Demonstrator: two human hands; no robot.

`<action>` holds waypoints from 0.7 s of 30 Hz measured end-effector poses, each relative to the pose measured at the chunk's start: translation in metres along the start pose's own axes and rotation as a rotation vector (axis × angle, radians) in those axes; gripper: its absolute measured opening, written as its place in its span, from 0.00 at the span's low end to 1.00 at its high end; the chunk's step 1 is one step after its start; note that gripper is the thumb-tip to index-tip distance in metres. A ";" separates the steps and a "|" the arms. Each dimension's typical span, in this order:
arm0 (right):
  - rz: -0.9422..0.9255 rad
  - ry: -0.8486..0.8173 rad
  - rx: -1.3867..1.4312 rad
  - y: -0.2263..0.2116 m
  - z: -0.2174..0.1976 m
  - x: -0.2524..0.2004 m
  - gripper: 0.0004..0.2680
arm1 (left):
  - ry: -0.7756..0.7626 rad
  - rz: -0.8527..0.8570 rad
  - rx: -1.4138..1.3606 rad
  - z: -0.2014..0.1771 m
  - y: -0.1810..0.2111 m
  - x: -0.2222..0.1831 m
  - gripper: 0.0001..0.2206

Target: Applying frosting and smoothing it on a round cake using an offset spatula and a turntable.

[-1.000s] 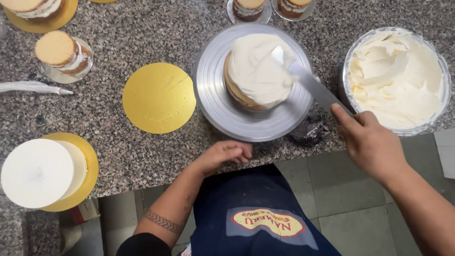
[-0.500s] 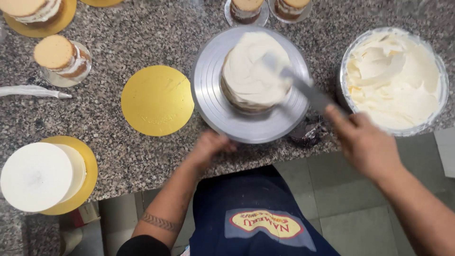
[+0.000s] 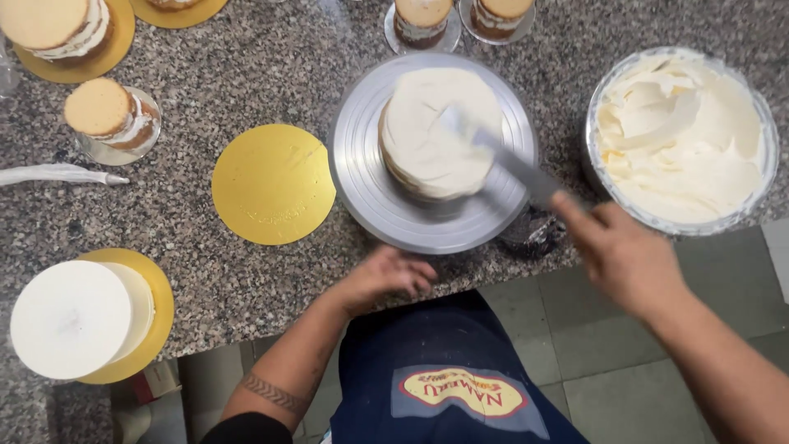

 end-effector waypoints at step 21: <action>-0.061 0.049 0.418 -0.010 -0.016 -0.010 0.22 | 0.780 0.047 1.015 -0.069 0.058 0.009 0.13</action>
Point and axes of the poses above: each hand's wrist, its own x-axis towards the middle knuckle, its own z-axis out of the palm, y = z × x, the point moved 7 cm from there along x, towards the middle knuckle, and after that the axes turned 11 degrees about -x, right-handed, at the moved point
